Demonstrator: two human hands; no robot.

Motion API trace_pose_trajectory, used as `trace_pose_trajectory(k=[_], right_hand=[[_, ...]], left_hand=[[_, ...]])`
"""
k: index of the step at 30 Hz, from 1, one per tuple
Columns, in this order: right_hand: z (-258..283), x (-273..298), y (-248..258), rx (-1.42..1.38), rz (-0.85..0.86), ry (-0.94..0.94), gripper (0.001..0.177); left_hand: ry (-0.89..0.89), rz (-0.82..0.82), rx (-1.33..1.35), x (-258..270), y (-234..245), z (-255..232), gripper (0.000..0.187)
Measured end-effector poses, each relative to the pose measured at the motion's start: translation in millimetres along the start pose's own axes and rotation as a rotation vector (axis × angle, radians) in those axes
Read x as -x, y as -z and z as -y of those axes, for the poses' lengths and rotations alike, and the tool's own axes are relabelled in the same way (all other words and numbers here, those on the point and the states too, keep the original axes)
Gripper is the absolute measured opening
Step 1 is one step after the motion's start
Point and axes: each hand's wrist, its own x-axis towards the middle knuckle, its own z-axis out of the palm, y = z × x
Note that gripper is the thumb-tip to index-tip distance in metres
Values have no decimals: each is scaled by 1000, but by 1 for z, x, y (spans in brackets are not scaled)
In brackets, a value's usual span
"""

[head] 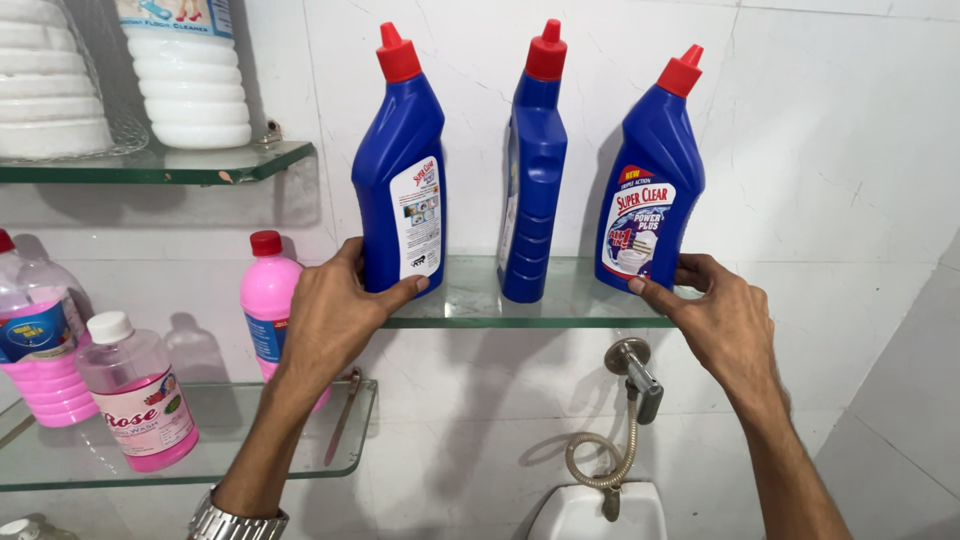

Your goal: The person carries two large cleaning bottles into a bathroom and places them on a glass shelf. They then rearrange several other cleaning bottles on the shelves, aligning them neatly. Finally, the person washes their hands at the sink.

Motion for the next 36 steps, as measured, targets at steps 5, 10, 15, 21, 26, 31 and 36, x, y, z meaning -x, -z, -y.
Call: trace_pose_trajectory(k=[5,10,15,21,26,31,36], right_hand=[[-4,1,-3,-15,-46,39,77],[-6,1,-4,-32,-44,35,78],[-10,-1,0,-50,-21,52,78],[-10,-1,-1,-48,-9,31,77],[-8,0,1,-53,-4,13,76],[5,12,6,23,-93,175,103],[22,66,8,-152,-258,409,76]], left_hand=[[-2,-39,-64,1,-6,2,67],[3,-37,-69,1,-8,3,65],[11,-25,-68,0,-8,5,65],[32,0,-55,-3,-8,9,67],[-15,-14,-12,-3,-7,10,68],[-92,-200,-97,5,-5,2,88],[-498,-675,-96,48,-7,-8,54]])
